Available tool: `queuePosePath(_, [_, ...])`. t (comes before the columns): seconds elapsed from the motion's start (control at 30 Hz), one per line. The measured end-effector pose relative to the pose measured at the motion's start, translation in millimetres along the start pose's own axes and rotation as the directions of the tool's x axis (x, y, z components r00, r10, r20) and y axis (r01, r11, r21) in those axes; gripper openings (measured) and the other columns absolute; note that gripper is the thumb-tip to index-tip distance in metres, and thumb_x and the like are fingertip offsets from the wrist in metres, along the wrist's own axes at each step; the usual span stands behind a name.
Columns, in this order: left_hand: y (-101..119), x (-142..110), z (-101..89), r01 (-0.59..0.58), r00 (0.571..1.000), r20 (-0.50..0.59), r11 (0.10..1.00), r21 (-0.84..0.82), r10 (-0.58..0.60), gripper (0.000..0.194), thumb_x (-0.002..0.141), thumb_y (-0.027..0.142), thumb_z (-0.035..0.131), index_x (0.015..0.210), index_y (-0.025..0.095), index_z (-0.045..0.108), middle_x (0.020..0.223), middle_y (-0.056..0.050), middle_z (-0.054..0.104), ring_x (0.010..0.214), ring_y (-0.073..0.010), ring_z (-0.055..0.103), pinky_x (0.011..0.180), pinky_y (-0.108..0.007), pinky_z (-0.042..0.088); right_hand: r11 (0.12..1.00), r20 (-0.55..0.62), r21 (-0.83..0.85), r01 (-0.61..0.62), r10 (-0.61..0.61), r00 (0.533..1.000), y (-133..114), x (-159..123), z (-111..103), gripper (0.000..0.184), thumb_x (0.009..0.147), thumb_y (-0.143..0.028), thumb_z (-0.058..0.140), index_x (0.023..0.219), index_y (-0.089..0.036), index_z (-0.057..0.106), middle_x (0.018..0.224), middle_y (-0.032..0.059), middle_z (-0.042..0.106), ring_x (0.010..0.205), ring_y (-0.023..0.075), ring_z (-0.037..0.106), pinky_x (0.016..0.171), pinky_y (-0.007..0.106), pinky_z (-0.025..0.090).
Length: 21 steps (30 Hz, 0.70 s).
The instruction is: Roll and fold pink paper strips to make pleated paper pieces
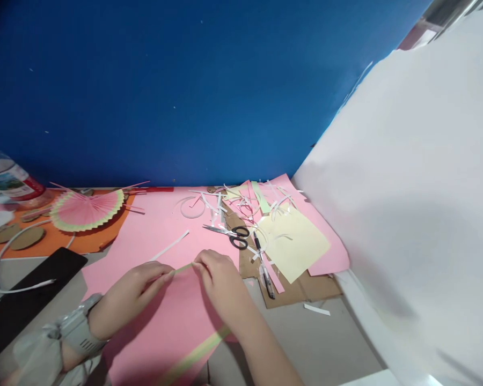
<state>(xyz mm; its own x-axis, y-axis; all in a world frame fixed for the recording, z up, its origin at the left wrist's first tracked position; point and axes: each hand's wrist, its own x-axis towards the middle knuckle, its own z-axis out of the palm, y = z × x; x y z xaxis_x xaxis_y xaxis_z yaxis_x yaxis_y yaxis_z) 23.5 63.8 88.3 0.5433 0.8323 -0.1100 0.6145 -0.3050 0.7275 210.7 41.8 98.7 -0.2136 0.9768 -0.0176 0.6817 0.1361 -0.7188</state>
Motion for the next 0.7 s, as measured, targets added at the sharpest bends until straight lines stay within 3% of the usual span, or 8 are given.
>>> queuePosePath(0.27, [-27.2, -22.2, -29.4, 0.077, 0.993, 0.093, 0.997, -0.02, -0.075, 0.037, 0.091, 0.037, 0.033, 0.071, 0.018, 0.059, 0.062, 0.002, 0.057, 0.061, -0.013, 0.052, 0.059, -0.02, 0.042, 0.981, -0.014, 0.128, -0.142, 0.145, 0.989, 24.6, -5.8, -5.6, 0.021, 0.092, -0.028, 0.036, 0.077, -0.022, 0.05, 0.073, -0.002, 0.055, 0.071, 0.0157, 0.051, 0.063, 0.026, 0.036])
queuePosePath(0.4, [-50.6, -26.4, -49.9, 0.127, 0.985, 0.117, 0.992, 0.006, -0.127, 0.038, 0.091, 0.041, 0.033, 0.079, 0.019, 0.061, 0.077, 0.0, 0.065, 0.075, -0.015, 0.059, 0.071, -0.022, 0.047, 0.979, -0.048, 0.13, -0.159, 0.167, 0.985, 40.6, -2.9, -0.7, 0.025, 0.092, -0.035, 0.036, 0.077, -0.021, 0.049, 0.07, -0.0025, 0.051, 0.068, 0.0151, 0.049, 0.062, 0.025, 0.035])
queuePosePath(0.53, [-70.4, -24.0, -52.0, 0.167, 0.986, -0.047, 0.979, 0.122, -0.162, 0.037, 0.091, 0.042, 0.032, 0.085, 0.02, 0.061, 0.086, -0.003, 0.067, 0.082, -0.0186, 0.062, 0.077, -0.028, 0.047, 0.977, -0.079, 0.106, -0.183, 0.191, 0.978, 51.3, 0.8, 3.0, 0.028, 0.091, -0.039, 0.036, 0.076, -0.02, 0.05, 0.07, -0.0016, 0.053, 0.067, 0.0155, 0.05, 0.063, 0.027, 0.037])
queuePosePath(0.6, [-75.3, -20.1, -41.0, 0.192, 0.974, -0.155, 0.963, 0.188, -0.164, 0.032, 0.089, 0.042, 0.037, 0.097, 0.019, 0.058, 0.094, -0.006, 0.065, 0.088, -0.0229, 0.06, 0.083, -0.036, 0.045, 0.981, -0.065, 0.087, -0.175, 0.181, 0.981, 51.2, 1.0, 4.2, 0.027, 0.091, -0.038, 0.037, 0.081, -0.021, 0.054, 0.077, -0.0001, 0.058, 0.072, 0.0166, 0.054, 0.067, 0.028, 0.038])
queuePosePath(0.7, [-79.3, -13.3, -19.0, 0.179, 0.957, -0.273, 0.944, 0.278, -0.101, 0.034, 0.084, 0.041, 0.046, 0.107, 0.017, 0.053, 0.107, -0.011, 0.059, 0.101, -0.0284, 0.054, 0.091, -0.044, 0.039, 0.987, -0.125, -0.053, -0.149, 0.142, 0.982, 46.1, 2.1, 3.6, 0.024, 0.09, -0.033, 0.041, 0.103, -0.022, 0.058, 0.103, 0.005, 0.061, 0.095, 0.0216, 0.055, 0.081, 0.033, 0.038])
